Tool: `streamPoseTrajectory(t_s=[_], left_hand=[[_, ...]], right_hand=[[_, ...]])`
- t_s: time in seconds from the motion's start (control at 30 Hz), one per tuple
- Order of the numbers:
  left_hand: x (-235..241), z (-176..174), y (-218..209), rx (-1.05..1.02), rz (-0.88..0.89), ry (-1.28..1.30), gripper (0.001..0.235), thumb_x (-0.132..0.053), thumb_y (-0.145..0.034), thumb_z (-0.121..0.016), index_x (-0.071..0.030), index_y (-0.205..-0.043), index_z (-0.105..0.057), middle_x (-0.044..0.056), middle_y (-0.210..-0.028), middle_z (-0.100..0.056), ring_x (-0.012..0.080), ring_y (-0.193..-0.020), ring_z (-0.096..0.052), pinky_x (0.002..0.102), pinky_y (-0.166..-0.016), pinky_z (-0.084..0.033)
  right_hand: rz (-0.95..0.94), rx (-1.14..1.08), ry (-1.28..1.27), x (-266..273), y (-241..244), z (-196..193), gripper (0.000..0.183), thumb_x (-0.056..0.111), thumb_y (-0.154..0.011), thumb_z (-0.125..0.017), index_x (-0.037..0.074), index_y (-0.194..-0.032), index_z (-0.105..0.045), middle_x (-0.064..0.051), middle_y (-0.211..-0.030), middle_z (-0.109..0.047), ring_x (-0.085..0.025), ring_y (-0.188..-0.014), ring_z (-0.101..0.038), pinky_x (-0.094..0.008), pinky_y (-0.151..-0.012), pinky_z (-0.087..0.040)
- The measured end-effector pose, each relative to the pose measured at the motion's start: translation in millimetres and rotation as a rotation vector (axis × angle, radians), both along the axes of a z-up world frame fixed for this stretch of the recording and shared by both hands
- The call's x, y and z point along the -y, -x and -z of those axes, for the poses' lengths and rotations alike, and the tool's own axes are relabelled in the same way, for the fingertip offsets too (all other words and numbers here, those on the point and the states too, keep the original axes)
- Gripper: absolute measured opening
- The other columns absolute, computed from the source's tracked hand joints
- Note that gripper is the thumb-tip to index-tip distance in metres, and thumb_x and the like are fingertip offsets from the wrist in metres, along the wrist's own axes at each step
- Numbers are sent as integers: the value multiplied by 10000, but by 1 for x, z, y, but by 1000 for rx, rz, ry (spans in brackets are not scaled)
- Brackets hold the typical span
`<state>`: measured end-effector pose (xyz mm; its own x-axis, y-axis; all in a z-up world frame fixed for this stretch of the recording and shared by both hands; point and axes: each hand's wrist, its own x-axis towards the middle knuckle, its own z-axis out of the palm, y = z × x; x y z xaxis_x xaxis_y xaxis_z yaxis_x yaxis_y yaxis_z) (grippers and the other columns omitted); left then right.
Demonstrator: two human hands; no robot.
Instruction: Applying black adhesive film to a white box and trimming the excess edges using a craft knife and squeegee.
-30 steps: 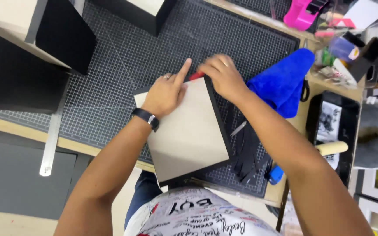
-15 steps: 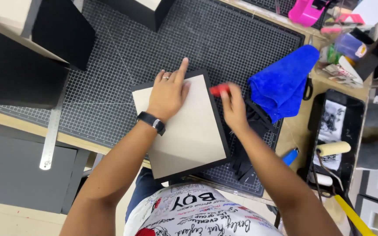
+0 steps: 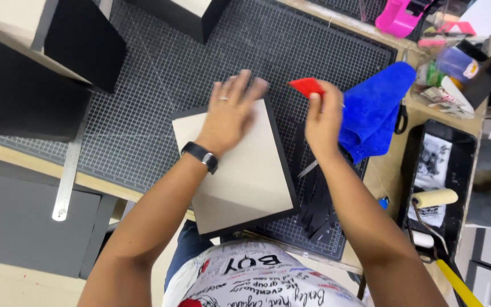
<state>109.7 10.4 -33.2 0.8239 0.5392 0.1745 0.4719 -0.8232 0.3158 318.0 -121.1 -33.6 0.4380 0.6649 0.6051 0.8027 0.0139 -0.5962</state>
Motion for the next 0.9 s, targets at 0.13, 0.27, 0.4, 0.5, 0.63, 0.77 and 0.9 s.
streamPoseTrajectory(t_s=[0.13,0.27,0.4,0.5,0.63,0.77,0.9], left_hand=[[17,-4,-25,-38,156,-48,729,-587,-1027,-548,-398,-1655,-228,91,-1740,-87,408,-1567,-276,662,-1256,-146],[23,4,-23,46,-215,126,942,-563,-977,-681,-166,-1666,-174,191,-1577,-398,419,-1447,-438,606,-1243,-190],[21,27,-25,43,-184,-5,730,-409,-1087,-532,-179,-1669,-156,92,-1352,-630,303,-1266,-553,504,-1159,-294],[11,38,-31,4,-30,-22,693,-325,-1088,-483,-216,-1674,-128,51,-1324,-652,259,-1225,-548,450,-1132,-323],[5,31,-32,-4,214,-22,678,-316,-1083,-453,-265,-1672,-120,22,-1312,-678,249,-1243,-555,433,-1138,-339],[12,13,-21,40,531,141,593,-196,-1103,-412,-229,-1649,-184,102,-1305,-715,317,-1279,-613,459,-1215,-335],[32,18,-10,166,309,1,540,-261,-1042,-560,-202,-1560,-421,25,-1421,-613,229,-1363,-527,438,-1231,-298]], right_hand=[[38,-233,27,19,-6,14,230,66,-1099,-566,51,-1327,-539,-207,-1187,-638,-379,-1119,-604,-511,-999,-437],[-134,-947,123,43,14,17,333,274,-1069,-589,54,-1320,-583,-83,-1009,-618,-193,-905,-578,-322,-806,-483],[-113,-1406,351,81,64,19,481,389,-954,-709,122,-1352,-676,-112,-1167,-728,-241,-1060,-693,-391,-957,-541],[-122,-1172,427,104,77,25,527,364,-985,-688,57,-1410,-624,-198,-1341,-667,-278,-1260,-603,-440,-1102,-463],[-215,-1064,491,131,117,-8,682,281,-915,-774,3,-1486,-526,-301,-1409,-591,-401,-1336,-563,-514,-1118,-444],[-425,-882,450,148,97,-15,540,241,-959,-688,1,-1431,-584,-280,-1475,-557,-454,-1385,-487,-590,-1147,-346],[-17,-455,434,135,64,-27,336,320,-1109,-499,228,-1360,-702,-129,-962,-749,-307,-1047,-702,-456,-973,-510]])
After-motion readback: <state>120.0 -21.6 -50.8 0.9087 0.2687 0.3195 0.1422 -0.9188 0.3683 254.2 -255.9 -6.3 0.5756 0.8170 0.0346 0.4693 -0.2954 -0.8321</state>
